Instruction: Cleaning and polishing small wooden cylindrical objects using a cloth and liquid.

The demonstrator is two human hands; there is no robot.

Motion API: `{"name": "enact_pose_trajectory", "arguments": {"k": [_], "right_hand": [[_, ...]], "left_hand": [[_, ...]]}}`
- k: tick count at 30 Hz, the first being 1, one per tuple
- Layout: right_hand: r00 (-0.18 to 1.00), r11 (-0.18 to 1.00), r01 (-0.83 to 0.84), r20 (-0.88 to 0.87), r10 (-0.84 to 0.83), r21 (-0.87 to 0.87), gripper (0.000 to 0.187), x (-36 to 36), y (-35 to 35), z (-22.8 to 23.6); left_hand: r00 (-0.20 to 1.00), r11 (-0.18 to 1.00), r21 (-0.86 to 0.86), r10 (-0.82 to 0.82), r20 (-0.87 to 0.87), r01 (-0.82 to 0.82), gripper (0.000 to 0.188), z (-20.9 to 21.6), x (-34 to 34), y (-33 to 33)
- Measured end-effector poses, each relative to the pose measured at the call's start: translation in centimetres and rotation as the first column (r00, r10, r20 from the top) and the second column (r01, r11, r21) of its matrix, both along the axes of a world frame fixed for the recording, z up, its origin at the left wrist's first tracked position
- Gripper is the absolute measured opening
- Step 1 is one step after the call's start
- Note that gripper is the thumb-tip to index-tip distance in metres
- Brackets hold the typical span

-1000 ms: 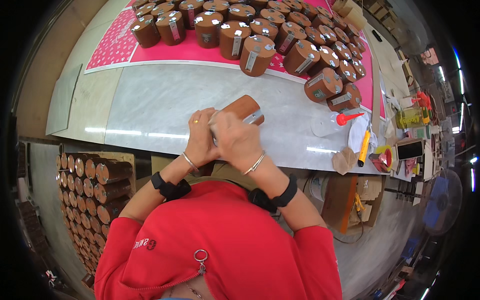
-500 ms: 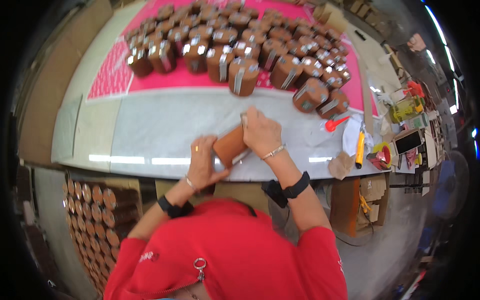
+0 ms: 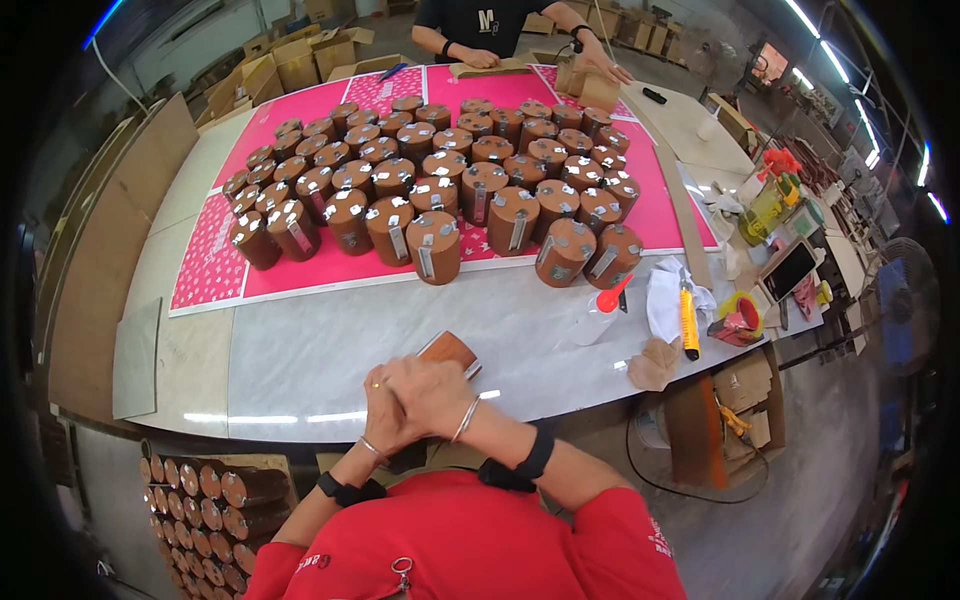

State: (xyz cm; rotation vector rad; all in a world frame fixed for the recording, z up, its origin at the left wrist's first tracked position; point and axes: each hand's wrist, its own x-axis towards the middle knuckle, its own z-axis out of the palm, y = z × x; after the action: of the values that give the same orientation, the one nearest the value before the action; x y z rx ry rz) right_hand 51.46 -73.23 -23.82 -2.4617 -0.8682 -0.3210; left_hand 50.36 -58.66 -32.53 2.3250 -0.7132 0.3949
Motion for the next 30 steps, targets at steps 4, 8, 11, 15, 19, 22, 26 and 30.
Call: {"name": "enact_pose_trajectory", "arguments": {"k": [4,8,11,15,19,22,26,30], "right_hand": [[0.903,0.897,0.423,-0.022,-0.429,-0.126,0.015,4.8,-5.8,-2.5],[0.906,0.905,0.419,-0.091,-0.413,0.075,0.013,4.4,-9.0,-1.3],[0.935,0.899,0.353,-0.145,-0.325,0.26,0.016,3.0,-7.9,-0.1],[0.991,0.927,0.137,-0.046,-0.129,0.35,0.015,2.2,-4.2,1.5],[0.974,0.967,-0.154,0.196,0.114,0.203,0.017,1.8,0.7,1.9],[0.978,0.987,-0.12,0.156,0.136,-0.107,0.022,2.7,1.4,1.2],[0.98,0.994,-0.097,0.171,0.106,-0.059,0.021,2.6,-0.3,1.1],[0.918,0.963,-0.263,0.289,0.27,-0.062,0.018,3.7,2.9,0.7]], "left_hand": [[0.989,0.974,-0.221,0.022,-0.143,-0.054,0.095,1.7,-0.3,-0.2],[0.973,0.941,-0.326,0.013,-0.232,-0.091,0.087,5.4,0.4,2.1],[0.975,0.949,-0.295,0.044,-0.218,-0.109,0.091,6.8,1.9,3.2],[0.951,0.943,-0.317,-0.006,-0.309,-0.098,0.096,6.3,2.8,3.2],[0.934,0.869,-0.491,-0.128,-0.332,-0.055,0.095,2.9,3.3,2.7],[0.931,0.801,-0.593,-0.151,-0.332,-0.082,0.089,2.7,2.9,1.9],[0.945,0.78,-0.621,-0.139,-0.296,-0.079,0.082,2.2,2.8,1.8],[0.998,0.899,-0.437,-0.028,-0.053,0.002,0.084,0.3,3.5,1.1]]}}
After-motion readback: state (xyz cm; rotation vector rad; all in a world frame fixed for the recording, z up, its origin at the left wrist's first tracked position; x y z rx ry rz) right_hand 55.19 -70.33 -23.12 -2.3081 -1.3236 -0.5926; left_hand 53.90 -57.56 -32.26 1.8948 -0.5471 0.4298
